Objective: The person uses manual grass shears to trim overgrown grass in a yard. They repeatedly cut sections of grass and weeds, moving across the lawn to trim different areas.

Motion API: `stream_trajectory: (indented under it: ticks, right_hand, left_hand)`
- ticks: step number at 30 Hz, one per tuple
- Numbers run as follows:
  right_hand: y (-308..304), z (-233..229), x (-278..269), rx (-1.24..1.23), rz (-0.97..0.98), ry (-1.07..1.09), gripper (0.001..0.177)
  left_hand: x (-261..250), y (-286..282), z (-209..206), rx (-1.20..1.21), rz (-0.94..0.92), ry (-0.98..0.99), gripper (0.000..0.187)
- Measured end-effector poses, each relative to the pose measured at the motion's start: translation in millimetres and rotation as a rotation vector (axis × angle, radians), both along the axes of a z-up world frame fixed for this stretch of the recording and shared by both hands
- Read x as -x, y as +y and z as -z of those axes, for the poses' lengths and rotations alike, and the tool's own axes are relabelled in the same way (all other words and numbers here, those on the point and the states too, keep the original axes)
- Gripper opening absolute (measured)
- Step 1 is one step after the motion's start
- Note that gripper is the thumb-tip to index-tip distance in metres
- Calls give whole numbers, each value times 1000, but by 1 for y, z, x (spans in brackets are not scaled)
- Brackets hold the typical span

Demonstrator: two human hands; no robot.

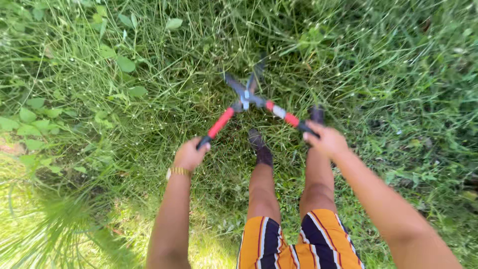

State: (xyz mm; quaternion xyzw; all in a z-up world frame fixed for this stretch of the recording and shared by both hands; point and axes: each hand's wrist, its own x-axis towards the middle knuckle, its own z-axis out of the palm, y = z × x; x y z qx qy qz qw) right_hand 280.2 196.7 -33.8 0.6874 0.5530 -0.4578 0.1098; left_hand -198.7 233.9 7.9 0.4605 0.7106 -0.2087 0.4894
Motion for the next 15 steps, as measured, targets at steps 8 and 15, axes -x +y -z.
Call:
stream_trajectory:
  ticks: [8, 15]
  right_hand:
    - [149, 22, 184, 53, 386, 26, 58]
    - [106, -30, 222, -171, 363, 319, 66]
  left_hand:
    - [-52, 94, 85, -320, -464, 0, 38]
    - [-50, 71, -24, -518, -286, 30, 36]
